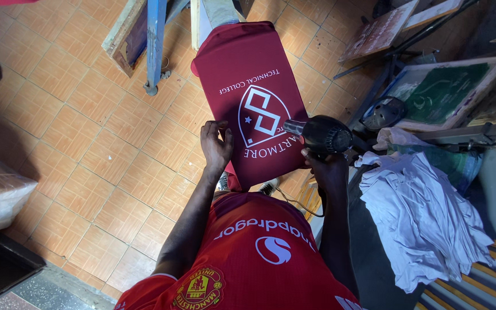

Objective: The person uses a heat gun to apply heat to a white logo on a maroon t-shirt laid on a workbench. They repeatedly move the heat gun over the logo area while holding the fabric steady with the other hand.

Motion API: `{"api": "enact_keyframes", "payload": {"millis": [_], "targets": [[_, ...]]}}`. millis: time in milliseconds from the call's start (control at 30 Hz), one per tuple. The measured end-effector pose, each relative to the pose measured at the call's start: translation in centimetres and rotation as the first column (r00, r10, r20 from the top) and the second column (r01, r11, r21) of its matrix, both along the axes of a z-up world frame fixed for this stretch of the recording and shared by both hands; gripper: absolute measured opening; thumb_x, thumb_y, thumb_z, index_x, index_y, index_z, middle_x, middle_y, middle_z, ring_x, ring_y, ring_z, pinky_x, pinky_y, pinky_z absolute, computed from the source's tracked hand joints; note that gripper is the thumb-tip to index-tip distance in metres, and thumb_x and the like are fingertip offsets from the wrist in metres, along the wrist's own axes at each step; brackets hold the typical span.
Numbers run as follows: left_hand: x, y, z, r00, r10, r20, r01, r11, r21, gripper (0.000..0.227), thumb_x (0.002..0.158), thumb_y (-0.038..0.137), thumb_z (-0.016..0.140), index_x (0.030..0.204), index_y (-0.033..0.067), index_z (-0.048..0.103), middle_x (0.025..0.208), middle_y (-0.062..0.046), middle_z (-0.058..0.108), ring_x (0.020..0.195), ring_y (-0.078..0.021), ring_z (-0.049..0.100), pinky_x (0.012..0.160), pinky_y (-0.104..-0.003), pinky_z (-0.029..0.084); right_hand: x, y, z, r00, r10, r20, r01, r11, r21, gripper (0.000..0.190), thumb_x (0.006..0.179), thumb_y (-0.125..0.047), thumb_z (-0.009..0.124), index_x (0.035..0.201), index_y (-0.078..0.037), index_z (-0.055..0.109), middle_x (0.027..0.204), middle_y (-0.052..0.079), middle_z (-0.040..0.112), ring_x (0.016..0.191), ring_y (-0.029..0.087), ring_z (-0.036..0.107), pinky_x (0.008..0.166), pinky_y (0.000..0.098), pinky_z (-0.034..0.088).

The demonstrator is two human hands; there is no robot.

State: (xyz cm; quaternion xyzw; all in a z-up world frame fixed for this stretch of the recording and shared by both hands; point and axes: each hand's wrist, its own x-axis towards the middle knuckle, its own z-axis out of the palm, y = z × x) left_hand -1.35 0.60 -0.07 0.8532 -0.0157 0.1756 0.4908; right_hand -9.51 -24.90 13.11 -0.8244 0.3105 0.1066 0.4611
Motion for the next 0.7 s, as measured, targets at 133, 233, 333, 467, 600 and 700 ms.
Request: {"api": "enact_keyframes", "payload": {"millis": [133, 233, 333, 467, 600, 700], "targets": [[0.1, -0.1, 0.2, 1.0, -0.017, 0.018, 0.017, 1.0, 0.004, 0.02, 0.073, 0.008, 0.069, 0.092, 0.0119, 0.067, 0.08, -0.008, 0.057, 0.073, -0.0295, 0.056, 0.07, -0.039, 0.047, -0.8, 0.1, 0.3, 0.998, -0.048, 0.051, 0.045, 0.997, 0.065, 0.032, 0.076, -0.033, 0.08, 0.073, -0.002, 0.071, 0.064, 0.012, 0.069, 0.054, 0.018, 0.066, 0.055, 0.0267, 0.051], [0.2, -0.2, 0.5, 0.999, -0.031, 0.029, 0.031, 1.0, -0.002, 0.019, 0.073, 0.007, 0.068, 0.092, 0.0115, 0.067, 0.079, -0.008, 0.057, 0.072, -0.0301, 0.056, 0.07, -0.04, 0.046, -0.7, 1.2, 1.7, 0.996, -0.064, 0.063, 0.058, 0.993, 0.099, 0.028, 0.073, -0.025, 0.082, 0.066, -0.001, 0.069, 0.061, 0.01, 0.069, 0.05, 0.016, 0.064, 0.052, 0.0208, 0.047], [0.1, -0.2, 0.1, 0.999, -0.03, 0.026, 0.03, 1.0, 0.0, 0.019, 0.074, 0.008, 0.068, 0.092, 0.0119, 0.067, 0.079, -0.007, 0.056, 0.073, -0.0301, 0.056, 0.07, -0.04, 0.046, -0.4, 2.8, 3.0, 0.996, -0.029, 0.09, 0.018, 0.993, 0.113, 0.031, 0.071, -0.03, 0.081, 0.081, -0.002, 0.07, 0.065, 0.008, 0.07, 0.056, 0.017, 0.067, 0.059, 0.0262, 0.051], [0.0, 0.0, -0.1, 1.0, 0.002, 0.005, -0.002, 1.0, -0.002, 0.02, 0.074, 0.01, 0.069, 0.094, 0.013, 0.067, 0.082, -0.007, 0.057, 0.075, -0.0286, 0.056, 0.071, -0.038, 0.046, 0.9, 4.5, 3.1, 0.956, 0.293, 0.023, -0.293, 0.956, 0.015, 0.025, 0.077, -0.029, 0.075, 0.084, -0.007, 0.069, 0.068, 0.008, 0.071, 0.067, 0.024, 0.071, 0.071, 0.034, 0.052], [-0.6, 0.3, 0.9, 0.999, 0.008, -0.035, -0.007, 1.0, 0.013, 0.025, 0.073, 0.01, 0.07, 0.098, 0.0097, 0.066, 0.09, -0.011, 0.058, 0.082, -0.0333, 0.056, 0.074, -0.042, 0.047, 2.9, 6.2, 2.0, 0.867, 0.498, 0.0, -0.497, 0.867, -0.04, 0.024, 0.08, -0.034, 0.068, 0.079, -0.01, 0.069, 0.066, 0.009, 0.07, 0.071, 0.028, 0.071, 0.075, 0.0414, 0.052], [-0.6, 0.5, 0.0, 0.98, 0.006, -0.198, 0.015, 0.995, 0.103, 0.044, 0.07, 0.013, 0.073, 0.112, 0.0076, 0.061, 0.121, -0.013, 0.052, 0.111, -0.0361, 0.05, 0.095, -0.043, 0.044, 4.2, 7.4, 1.6, 0.859, 0.512, -0.012, -0.511, 0.855, -0.093, 0.033, 0.082, -0.04, 0.066, 0.078, -0.008, 0.07, 0.065, 0.011, 0.069, 0.07, 0.032, 0.071, 0.074, 0.0393, 0.053]]}}
